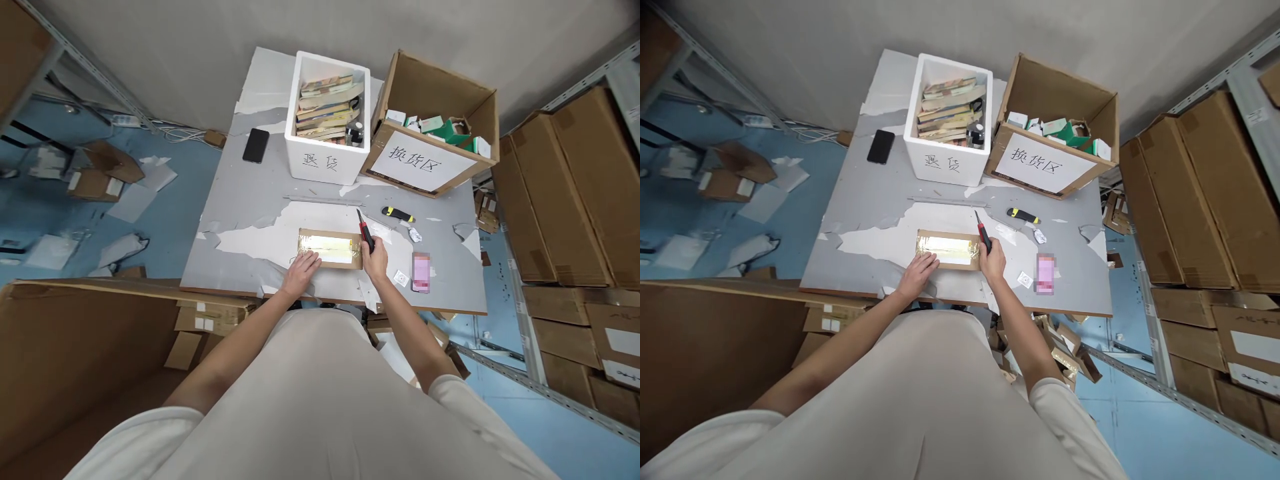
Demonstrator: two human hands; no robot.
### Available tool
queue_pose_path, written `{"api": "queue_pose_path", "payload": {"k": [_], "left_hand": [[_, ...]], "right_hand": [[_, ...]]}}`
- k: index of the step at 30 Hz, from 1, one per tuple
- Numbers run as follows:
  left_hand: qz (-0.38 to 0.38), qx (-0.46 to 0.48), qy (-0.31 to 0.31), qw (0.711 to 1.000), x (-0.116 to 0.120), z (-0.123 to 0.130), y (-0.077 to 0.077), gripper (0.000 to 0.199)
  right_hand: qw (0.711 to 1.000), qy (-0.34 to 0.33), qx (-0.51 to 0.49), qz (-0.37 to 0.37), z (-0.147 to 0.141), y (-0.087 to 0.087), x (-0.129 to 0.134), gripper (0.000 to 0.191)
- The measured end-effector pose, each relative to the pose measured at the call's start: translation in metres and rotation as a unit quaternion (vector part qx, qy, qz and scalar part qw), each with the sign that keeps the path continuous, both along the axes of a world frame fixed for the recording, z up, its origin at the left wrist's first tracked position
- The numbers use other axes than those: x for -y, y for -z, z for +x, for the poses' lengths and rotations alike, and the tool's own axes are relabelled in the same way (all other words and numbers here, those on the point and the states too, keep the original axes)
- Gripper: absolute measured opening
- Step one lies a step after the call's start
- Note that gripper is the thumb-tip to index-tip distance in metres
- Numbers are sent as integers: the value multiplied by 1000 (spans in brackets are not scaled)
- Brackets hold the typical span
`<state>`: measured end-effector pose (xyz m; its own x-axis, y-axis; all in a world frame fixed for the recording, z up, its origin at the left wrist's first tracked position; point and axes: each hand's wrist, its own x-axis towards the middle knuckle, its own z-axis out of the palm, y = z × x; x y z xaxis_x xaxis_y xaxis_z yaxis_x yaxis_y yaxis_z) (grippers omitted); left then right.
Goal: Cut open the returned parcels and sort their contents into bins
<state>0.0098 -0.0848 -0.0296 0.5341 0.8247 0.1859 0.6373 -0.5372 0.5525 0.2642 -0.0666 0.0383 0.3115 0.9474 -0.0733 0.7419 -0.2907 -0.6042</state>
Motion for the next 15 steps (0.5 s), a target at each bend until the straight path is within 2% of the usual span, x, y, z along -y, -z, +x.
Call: {"api": "queue_pose_path", "payload": {"k": [2,4,6,8,10,15], "left_hand": [[3,2,13,1000,-2,-4,5,44],[6,4,23,1000,-4,-6,8,43],[8,-2,30,1000,-5,-7,9,44],[9,-13,38,999,-7,-7,10,45],[11,-22,43,999,-7,-6,10,46],[6,-20,45,999,-8,-6,10,47]], "right_hand": [[987,-157,20,2,-2,-15,-4,44],[944,-325,54,-24,-7,-29,-12,45],[890,-440,107,-60,-14,-39,-24,47],[847,-498,161,-90,-22,-45,-36,50],[819,-528,198,-104,-29,-47,-45,53],[789,-548,249,-120,-41,-46,-51,55]]}}
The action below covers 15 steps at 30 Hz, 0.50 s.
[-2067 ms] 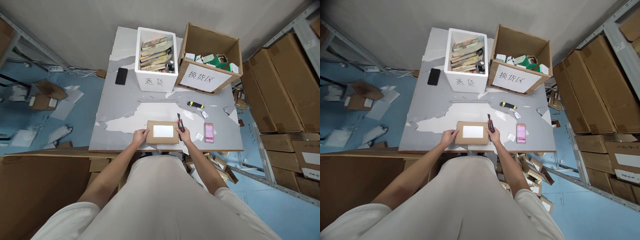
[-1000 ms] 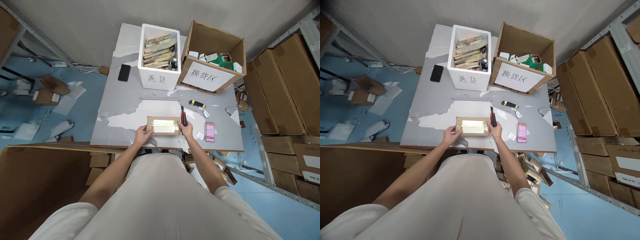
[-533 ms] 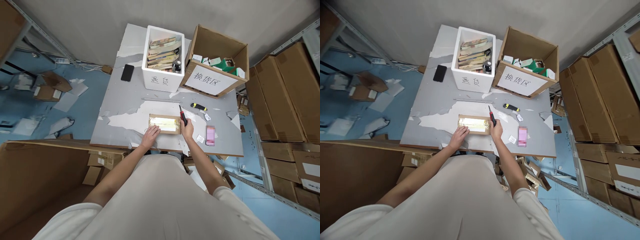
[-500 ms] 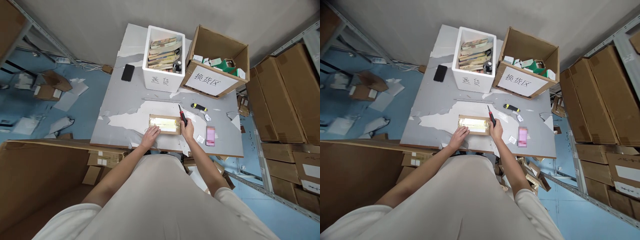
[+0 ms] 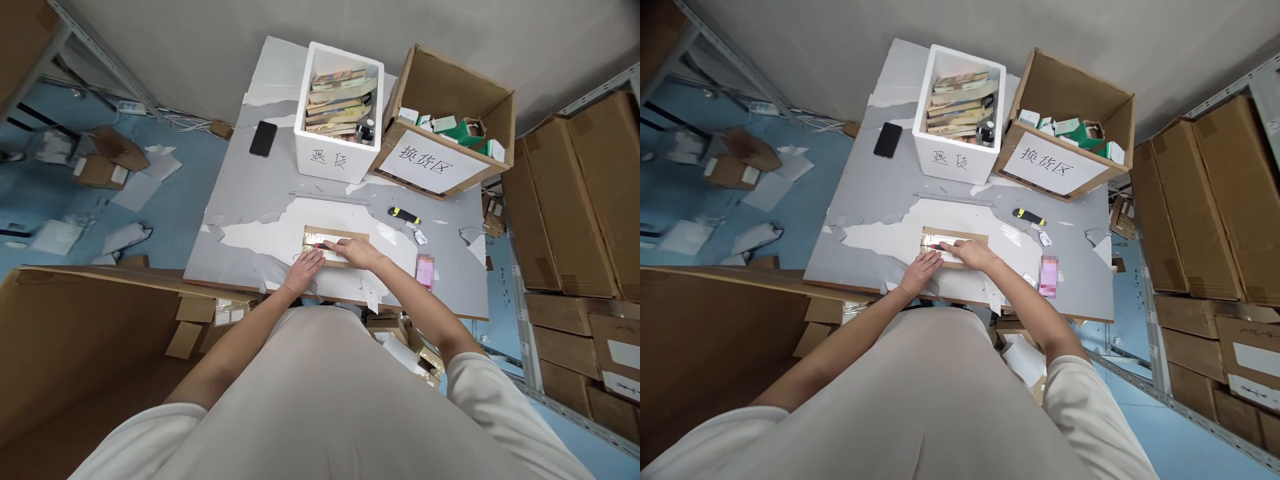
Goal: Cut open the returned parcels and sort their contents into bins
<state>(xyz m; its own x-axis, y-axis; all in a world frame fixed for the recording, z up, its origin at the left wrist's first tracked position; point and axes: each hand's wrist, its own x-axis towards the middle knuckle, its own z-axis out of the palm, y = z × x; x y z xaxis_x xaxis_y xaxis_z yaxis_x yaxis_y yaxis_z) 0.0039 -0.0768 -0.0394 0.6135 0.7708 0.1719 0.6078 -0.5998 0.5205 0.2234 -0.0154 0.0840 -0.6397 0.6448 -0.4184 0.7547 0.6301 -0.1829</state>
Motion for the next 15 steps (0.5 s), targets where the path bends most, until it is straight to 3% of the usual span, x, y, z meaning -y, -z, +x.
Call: {"api": "queue_pose_path", "payload": {"k": [8,11,15], "left_hand": [[-5,-5,2,1000,0,-2,-1,46],[-9,-10,-2,1000,1,-2,-3,46],[-20,-17,-19,999,0,-1,-3,49]], "right_hand": [[996,3,90,23,-4,-11,9,63],[994,24,105,20,18,-19,16,65],[987,68,145,23,72,-33,30,67]]}}
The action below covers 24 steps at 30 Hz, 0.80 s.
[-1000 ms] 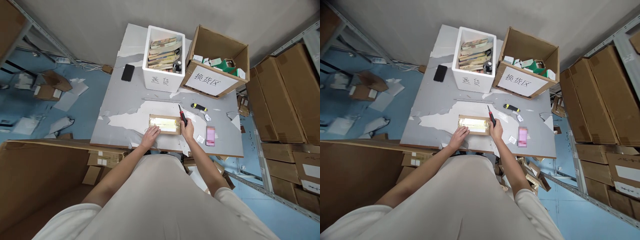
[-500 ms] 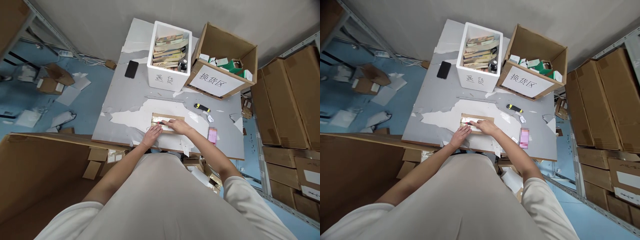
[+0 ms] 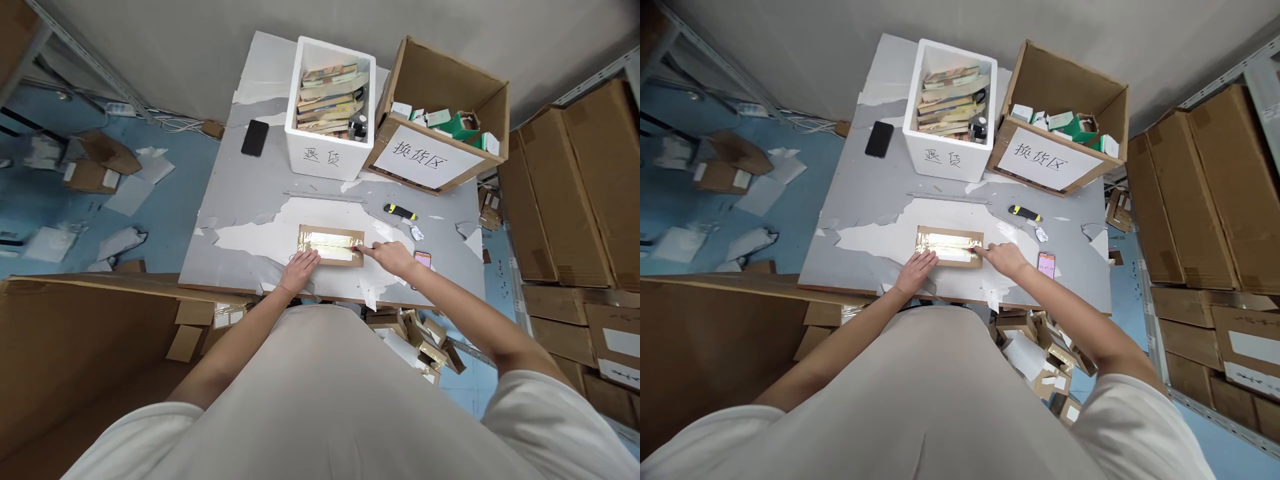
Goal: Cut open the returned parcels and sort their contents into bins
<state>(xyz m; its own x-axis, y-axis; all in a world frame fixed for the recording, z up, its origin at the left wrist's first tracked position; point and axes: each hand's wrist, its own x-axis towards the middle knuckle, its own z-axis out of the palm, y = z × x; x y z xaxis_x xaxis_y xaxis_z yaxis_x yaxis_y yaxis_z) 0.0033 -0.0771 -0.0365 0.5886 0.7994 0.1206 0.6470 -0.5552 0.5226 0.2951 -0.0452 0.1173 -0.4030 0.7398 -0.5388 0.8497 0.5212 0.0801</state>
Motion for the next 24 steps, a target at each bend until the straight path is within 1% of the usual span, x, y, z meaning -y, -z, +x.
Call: {"api": "queue_pose_path", "payload": {"k": [3,6,9,10,11,12,13,14,15,16,17,18,19,20,22,23,24], "left_hand": [[-12,1,-6,1000,-2,0,0,51],[-21,6,-12,1000,-3,1,-2,52],[-21,0,-21,1000,-3,3,-11,52],[-17,-5,-23,1000,-3,4,-15,50],[-11,-12,-24,1000,-3,6,-20,48],[-4,-21,-25,999,-4,8,-25,45],[3,-31,-24,999,-5,10,-30,41],[9,-41,-22,999,-7,12,-35,39],[15,-49,-18,998,-11,14,-39,39],[20,-58,-15,998,-15,16,-43,44],[25,-65,-15,997,-20,17,-46,53],[26,-71,-18,997,-26,19,-48,66],[25,-76,-23,997,-32,20,-49,79],[19,-79,-27,996,-37,21,-50,91],[3,-82,-30,996,-45,22,-50,108],[-5,-83,-27,996,-48,22,-50,113],[-14,-83,-22,996,-50,21,-49,115]], "right_hand": [[999,35,26,-1,35,-7,11,76],[998,61,2,9,59,-8,19,78],[993,93,-63,21,84,-2,29,67],[987,121,-101,30,92,2,33,60],[975,162,-148,40,99,7,39,55],[954,216,-202,46,104,13,46,51],[922,280,-262,44,106,20,52,50],[880,347,-324,30,105,29,59,52],[828,410,-382,9,100,39,65,56],[772,465,-433,-16,92,49,70,61],[720,505,-476,-35,83,58,75,66],[675,531,-510,-49,73,67,78,70],[641,546,-536,-57,64,74,81,73],[618,554,-555,-61,55,80,84,76],[591,561,-576,-69,44,88,88,79],[584,563,-580,-73,40,90,90,80],[584,563,-580,-75,38,92,92,81]]}}
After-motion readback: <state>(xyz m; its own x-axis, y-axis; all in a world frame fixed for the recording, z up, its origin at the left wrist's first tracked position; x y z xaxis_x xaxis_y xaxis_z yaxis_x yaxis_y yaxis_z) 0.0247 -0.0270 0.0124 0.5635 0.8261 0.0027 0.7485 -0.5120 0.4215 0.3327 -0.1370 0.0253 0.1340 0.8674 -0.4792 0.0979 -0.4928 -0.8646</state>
